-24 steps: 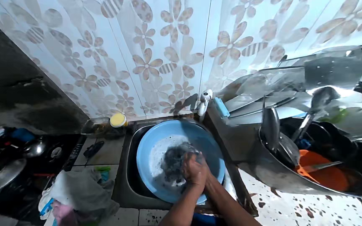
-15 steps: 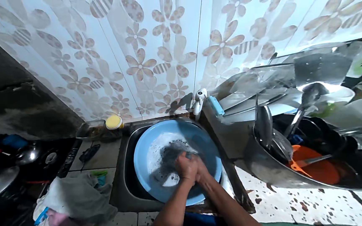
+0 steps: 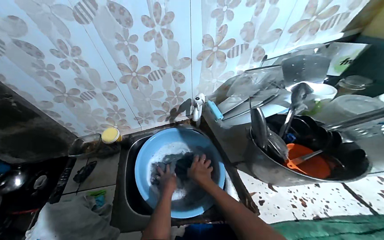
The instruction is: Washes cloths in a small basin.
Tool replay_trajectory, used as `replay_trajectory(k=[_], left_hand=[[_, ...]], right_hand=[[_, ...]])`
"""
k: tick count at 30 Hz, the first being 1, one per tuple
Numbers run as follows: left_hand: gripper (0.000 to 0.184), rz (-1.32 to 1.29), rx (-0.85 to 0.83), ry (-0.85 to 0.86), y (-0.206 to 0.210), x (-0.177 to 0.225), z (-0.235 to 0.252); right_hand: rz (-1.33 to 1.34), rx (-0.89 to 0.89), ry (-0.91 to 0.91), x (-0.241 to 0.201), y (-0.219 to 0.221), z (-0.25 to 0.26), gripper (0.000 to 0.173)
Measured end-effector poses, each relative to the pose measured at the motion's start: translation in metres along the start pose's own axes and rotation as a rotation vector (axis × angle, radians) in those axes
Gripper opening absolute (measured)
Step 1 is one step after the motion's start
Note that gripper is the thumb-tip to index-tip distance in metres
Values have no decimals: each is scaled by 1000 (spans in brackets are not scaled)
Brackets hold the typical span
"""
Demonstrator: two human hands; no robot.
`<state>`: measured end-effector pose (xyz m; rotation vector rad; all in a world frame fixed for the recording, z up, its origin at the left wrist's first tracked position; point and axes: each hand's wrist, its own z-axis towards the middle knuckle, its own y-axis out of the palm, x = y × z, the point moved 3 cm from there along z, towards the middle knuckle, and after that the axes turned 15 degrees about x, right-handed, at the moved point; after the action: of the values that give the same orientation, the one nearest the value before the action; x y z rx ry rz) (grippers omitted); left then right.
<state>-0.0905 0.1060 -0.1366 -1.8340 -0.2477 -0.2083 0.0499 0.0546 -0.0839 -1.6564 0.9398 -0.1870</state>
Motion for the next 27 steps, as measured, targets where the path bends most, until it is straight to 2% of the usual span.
replay_trajectory(k=[2, 5, 8, 10, 11, 12, 13, 14, 16, 17, 18, 21, 23, 27], left_hand=[[69, 115, -95, 55, 3, 4, -15], [87, 146, -238, 66, -2, -4, -27], [84, 5, -241, 11, -11, -11, -31], [72, -373, -207, -61, -21, -9, -30], [68, -550, -197, -78, -35, 1, -33], [63, -688, -174, -75, -53, 13, -41], [57, -798, -138, -70, -72, 23, -51], [52, -901, -81, -77, -88, 30, -59], [53, -1061, 28, -154, -107, 27, -62], [53, -1123, 75, -232, -111, 21, -61], [53, -1178, 79, -333, -108, 14, -58], [64, -1352, -146, -566, -81, -2, -50], [75, -1577, -247, -603, -69, 3, -49], [69, -2081, -308, -545, -53, 8, -44]], right_hand=[[-112, 16, -123, -3, 21, 0, 74], [-182, -226, -170, 6, 29, -11, 64], [-248, -327, -206, 8, 15, -20, 64], [-236, -289, -216, 2, 3, -24, 80], [-180, -257, -234, 2, -1, -21, 96], [-66, -234, -268, 5, -1, -16, 112], [96, -237, -307, 9, 1, -10, 117], [293, -245, -345, 14, 3, -4, 105], [728, -228, -308, 11, -9, 3, 60], [874, -189, -271, 4, -22, 0, 43], [946, -142, -262, -4, -35, -7, 35], [949, -56, -385, -31, -49, -29, 30], [899, -110, -470, -48, -48, -42, 35], [914, -256, -557, -54, -47, -52, 51]])
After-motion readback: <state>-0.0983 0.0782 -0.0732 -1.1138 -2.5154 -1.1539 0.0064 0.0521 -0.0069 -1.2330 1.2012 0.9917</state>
